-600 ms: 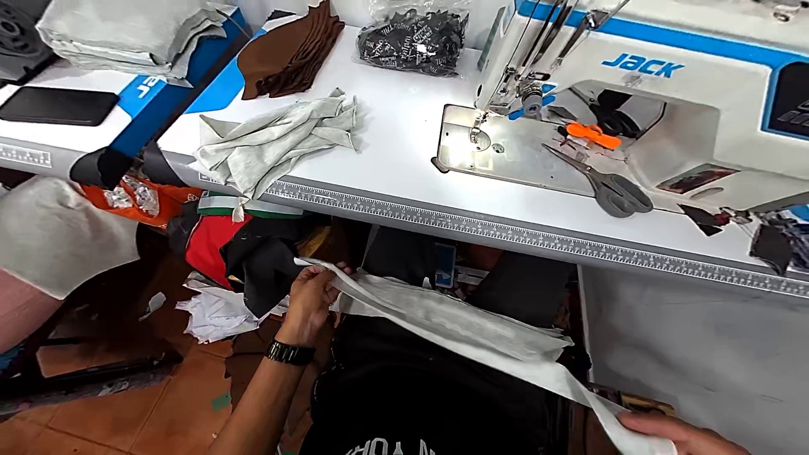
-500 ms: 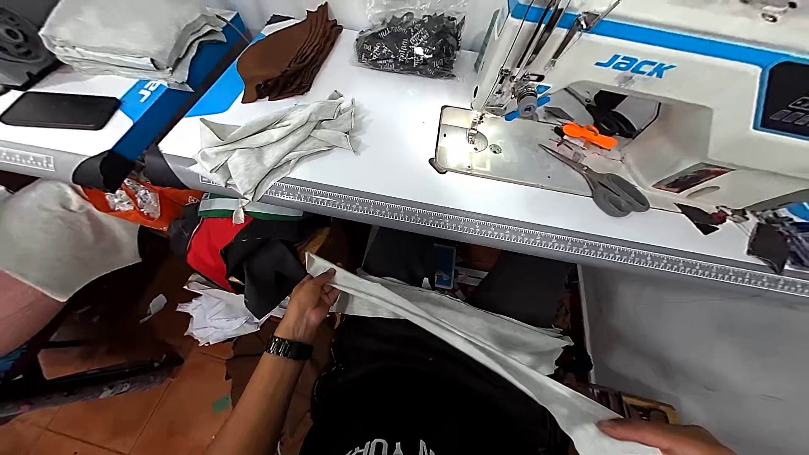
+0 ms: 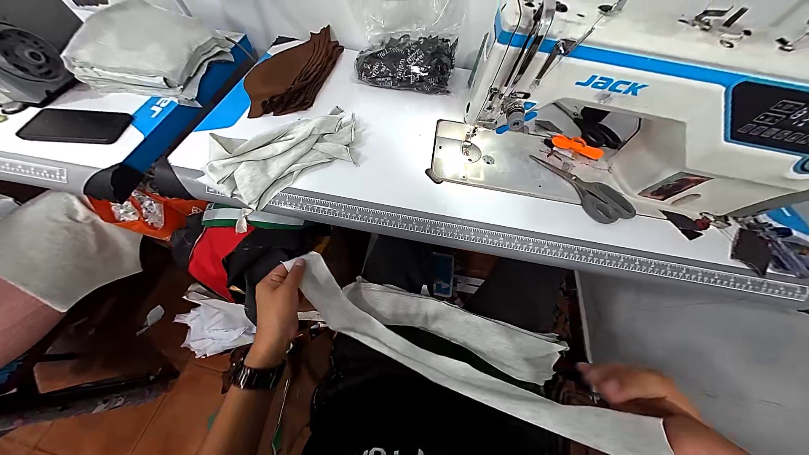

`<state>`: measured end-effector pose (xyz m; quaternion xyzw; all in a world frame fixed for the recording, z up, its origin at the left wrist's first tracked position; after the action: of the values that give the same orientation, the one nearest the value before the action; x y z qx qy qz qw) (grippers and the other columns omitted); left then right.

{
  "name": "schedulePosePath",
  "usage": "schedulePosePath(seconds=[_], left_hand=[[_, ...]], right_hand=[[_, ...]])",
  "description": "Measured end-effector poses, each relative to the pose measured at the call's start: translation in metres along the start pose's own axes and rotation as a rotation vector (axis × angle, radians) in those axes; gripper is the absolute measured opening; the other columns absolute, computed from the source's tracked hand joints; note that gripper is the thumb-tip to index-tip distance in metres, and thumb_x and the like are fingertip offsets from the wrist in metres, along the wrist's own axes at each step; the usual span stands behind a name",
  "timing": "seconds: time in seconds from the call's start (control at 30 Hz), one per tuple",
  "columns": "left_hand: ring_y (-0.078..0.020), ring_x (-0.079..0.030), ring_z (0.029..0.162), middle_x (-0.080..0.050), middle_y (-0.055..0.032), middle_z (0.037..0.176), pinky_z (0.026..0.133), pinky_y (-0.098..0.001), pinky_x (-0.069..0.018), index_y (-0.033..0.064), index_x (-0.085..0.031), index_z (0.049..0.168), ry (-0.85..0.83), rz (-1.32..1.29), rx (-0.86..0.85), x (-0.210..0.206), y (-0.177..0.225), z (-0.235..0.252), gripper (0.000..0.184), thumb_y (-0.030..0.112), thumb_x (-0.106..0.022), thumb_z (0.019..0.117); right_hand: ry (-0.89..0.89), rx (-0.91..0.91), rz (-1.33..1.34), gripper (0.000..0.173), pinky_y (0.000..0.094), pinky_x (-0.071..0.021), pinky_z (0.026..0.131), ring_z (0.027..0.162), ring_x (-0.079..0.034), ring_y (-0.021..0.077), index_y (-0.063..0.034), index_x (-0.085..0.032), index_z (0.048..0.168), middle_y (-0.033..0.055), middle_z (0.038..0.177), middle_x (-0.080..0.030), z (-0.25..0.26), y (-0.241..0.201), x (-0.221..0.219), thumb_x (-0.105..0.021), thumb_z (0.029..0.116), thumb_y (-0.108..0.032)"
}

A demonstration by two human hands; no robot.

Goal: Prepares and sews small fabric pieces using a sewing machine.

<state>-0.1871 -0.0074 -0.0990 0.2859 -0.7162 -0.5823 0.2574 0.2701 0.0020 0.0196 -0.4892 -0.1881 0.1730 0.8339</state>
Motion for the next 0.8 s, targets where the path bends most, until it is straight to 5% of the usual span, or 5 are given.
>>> schedulePosePath(seconds=[0.17, 0.3, 0.53, 0.67, 0.8], left_hand=[[-0.0109, -0.072, 0.076, -0.075, -0.0023, 0.088, 0.070, -0.0307, -0.0628, 0.0084, -0.074, 0.103, -0.252, -0.126, -0.281, -0.055, 0.058, -0.056, 0.016, 0.014, -0.059, 0.1034], [-0.0092, -0.072, 0.076, -0.075, -0.0009, 0.088, 0.071, -0.0274, -0.0621, 0.0127, -0.076, 0.107, -0.442, -0.270, -0.452, -0.103, 0.080, -0.090, 0.012, 0.017, -0.069, 0.0976], [-0.0067, -0.067, 0.065, -0.071, -0.0026, 0.075, 0.063, -0.0214, -0.0581, 0.0060, -0.075, 0.094, -0.602, -0.305, -0.385, -0.132, 0.079, -0.109, 0.015, 0.016, -0.066, 0.0998], [-0.0091, -0.068, 0.068, -0.072, -0.0061, 0.078, 0.066, -0.0241, -0.0590, 0.0046, -0.076, 0.097, -0.635, -0.391, -0.338, -0.141, 0.068, -0.113, 0.011, 0.013, -0.069, 0.0978], [-0.0085, -0.069, 0.071, -0.073, -0.0050, 0.079, 0.069, -0.0243, -0.0599, 0.0041, -0.076, 0.097, -0.667, -0.407, -0.282, -0.139, 0.068, -0.110, 0.011, 0.011, -0.067, 0.0984]], right_hand=[[-0.166, 0.224, 0.058, 0.013, 0.0277, -0.0595, 0.080, 0.089, -0.070, 0.0142, -0.0060, -0.068, 0.094, 0.0080, 0.094, -0.072, 0.050, -0.018, -0.098, -0.065, 0.1016, -0.016], [-0.276, 0.386, -0.054, 0.016, 0.0333, -0.0531, 0.087, 0.095, -0.063, 0.0239, -0.0051, -0.072, 0.099, 0.0141, 0.092, -0.064, 0.084, -0.032, -0.164, -0.063, 0.1005, -0.018], [-0.051, 0.178, 0.047, 0.017, 0.0250, -0.0576, 0.086, 0.101, -0.066, 0.0091, -0.0033, -0.070, 0.105, 0.0065, 0.105, -0.070, 0.107, 0.017, -0.115, -0.065, 0.1022, -0.019], [0.000, 0.099, -0.020, 0.016, 0.0192, -0.0566, 0.071, 0.079, -0.065, 0.0026, -0.0024, -0.067, 0.110, 0.0039, 0.095, -0.070, 0.102, 0.026, -0.111, -0.063, 0.1031, -0.016], [-0.056, 0.196, -0.123, 0.018, 0.0197, -0.0585, 0.073, 0.080, -0.068, 0.0041, -0.0017, -0.066, 0.106, 0.0058, 0.093, -0.071, 0.104, 0.005, -0.133, -0.061, 0.1039, -0.019]])
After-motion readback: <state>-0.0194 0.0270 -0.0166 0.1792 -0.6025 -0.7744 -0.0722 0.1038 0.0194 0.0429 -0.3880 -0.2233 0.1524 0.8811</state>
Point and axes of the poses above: each hand's wrist, its own z-axis towards the middle knuckle, its own x-axis out of the back of the hand, y = z × x, the point moved 4 cm from there along z, towards the middle knuckle
